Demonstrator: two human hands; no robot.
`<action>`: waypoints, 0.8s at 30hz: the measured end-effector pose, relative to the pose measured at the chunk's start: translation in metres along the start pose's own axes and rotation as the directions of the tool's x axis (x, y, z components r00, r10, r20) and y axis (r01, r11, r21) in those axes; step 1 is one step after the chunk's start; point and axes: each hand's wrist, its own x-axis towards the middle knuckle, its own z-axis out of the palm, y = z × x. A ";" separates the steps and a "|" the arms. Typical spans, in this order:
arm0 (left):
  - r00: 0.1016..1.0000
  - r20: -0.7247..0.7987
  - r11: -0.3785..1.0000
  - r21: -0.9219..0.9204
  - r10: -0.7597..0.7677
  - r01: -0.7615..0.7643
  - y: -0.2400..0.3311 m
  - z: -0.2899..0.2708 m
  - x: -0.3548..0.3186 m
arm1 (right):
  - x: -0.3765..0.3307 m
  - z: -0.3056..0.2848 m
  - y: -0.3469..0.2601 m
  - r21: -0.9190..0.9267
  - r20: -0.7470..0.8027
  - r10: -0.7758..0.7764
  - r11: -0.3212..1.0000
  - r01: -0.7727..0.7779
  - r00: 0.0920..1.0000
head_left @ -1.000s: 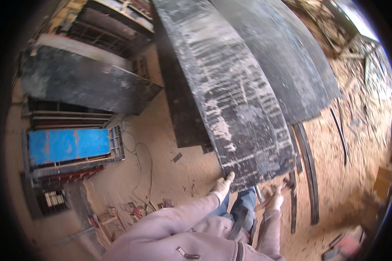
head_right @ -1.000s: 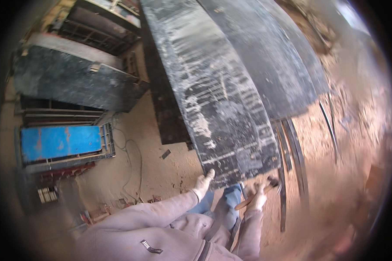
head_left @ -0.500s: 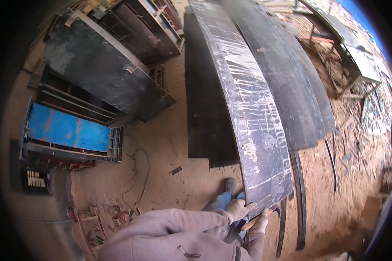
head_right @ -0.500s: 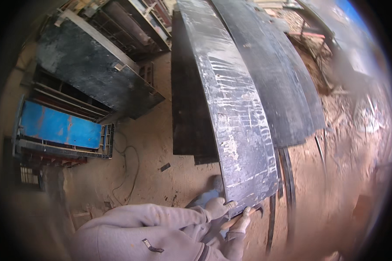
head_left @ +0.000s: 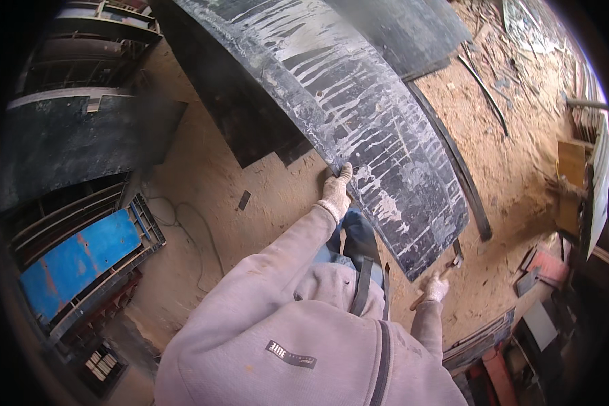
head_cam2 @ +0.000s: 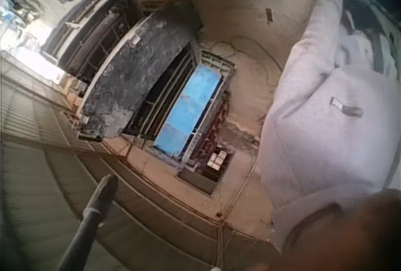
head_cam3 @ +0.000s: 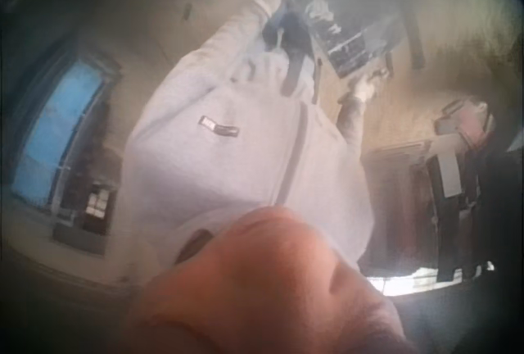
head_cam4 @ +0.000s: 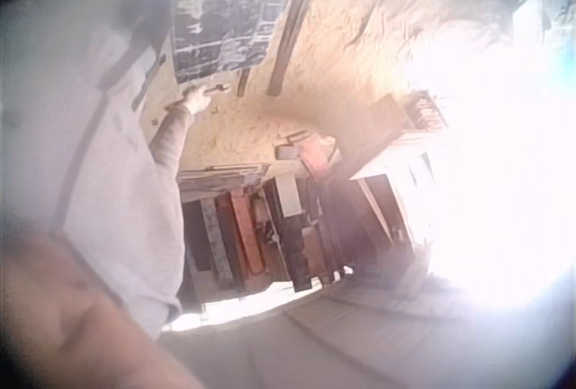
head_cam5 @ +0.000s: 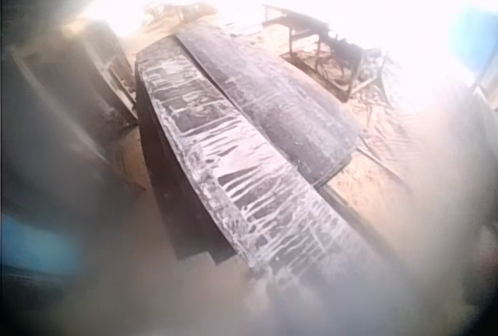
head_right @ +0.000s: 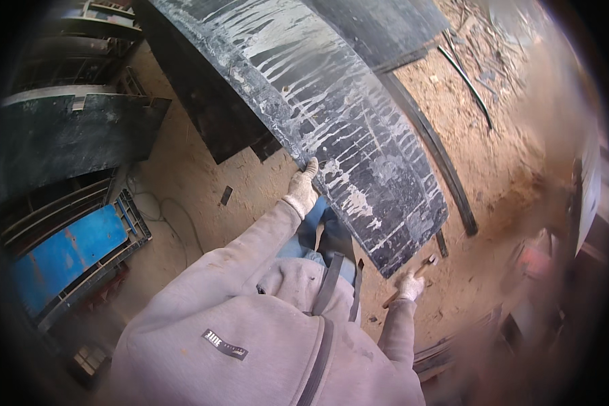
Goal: The person uses a hammer to chip away old paint and debris from large wooden boards. They repeatedly strike the surface, flip the boards, and move them to continue the stripping process.
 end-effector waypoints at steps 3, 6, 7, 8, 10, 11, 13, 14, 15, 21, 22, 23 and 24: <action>0.966 -0.034 0.966 0.021 -0.257 0.257 -0.022 -0.035 0.045 | -0.029 0.013 -0.037 -0.118 -0.113 -0.334 0.940 0.321 0.936; 0.937 0.010 0.921 -0.180 -0.350 0.346 -0.031 -0.044 0.069 | -0.070 0.046 -0.088 0.309 0.268 -0.242 0.938 0.154 0.933; 0.911 -0.093 0.908 -0.170 -0.402 0.384 -0.030 -0.042 0.072 | -0.083 0.063 -0.105 0.454 0.418 -0.223 0.891 0.010 0.880; 0.921 -0.106 0.922 -0.152 -0.374 0.357 -0.030 -0.039 0.071 | -0.093 0.082 -0.116 0.495 0.511 -0.154 0.857 -0.143 0.846; 0.955 0.106 0.950 -0.118 -0.277 0.288 -0.024 -0.033 0.065 | -0.111 0.128 -0.130 0.448 0.562 -0.073 0.864 -0.229 0.824; 0.964 0.127 0.965 -0.092 -0.235 0.247 -0.020 -0.030 0.061 | -0.117 0.153 -0.130 0.401 0.521 -0.121 0.908 -0.117 0.845; 0.923 0.221 0.939 -0.064 -0.315 0.337 -0.006 -0.030 0.057 | -0.126 0.206 -0.123 0.440 0.508 -0.110 0.886 -0.147 0.854; 0.918 0.221 0.940 -0.014 -0.330 0.341 0.003 -0.032 0.058 | -0.130 0.231 -0.118 0.427 0.429 -0.094 0.897 -0.111 0.898; 0.929 0.166 0.944 0.038 -0.330 0.328 0.011 -0.035 0.059 | -0.134 0.254 -0.112 0.389 0.438 -0.067 0.913 -0.122 0.896; 0.894 0.214 0.914 0.200 -0.393 0.354 0.066 -0.048 0.088 | -0.152 0.350 -0.113 0.254 0.146 0.063 0.962 -0.099 0.987; 0.897 0.144 0.898 0.212 -0.419 0.385 0.073 -0.046 0.092 | -0.156 0.357 -0.116 0.281 0.108 0.029 0.958 -0.059 0.994; 0.896 0.072 0.881 0.233 -0.438 0.412 0.080 -0.044 0.095 | -0.160 0.366 -0.118 0.275 0.041 0.000 0.961 -0.011 0.999; 0.885 0.081 0.868 0.253 -0.459 0.428 0.084 -0.041 0.096 | -0.163 0.371 -0.120 0.268 -0.029 -0.038 0.962 0.045 0.999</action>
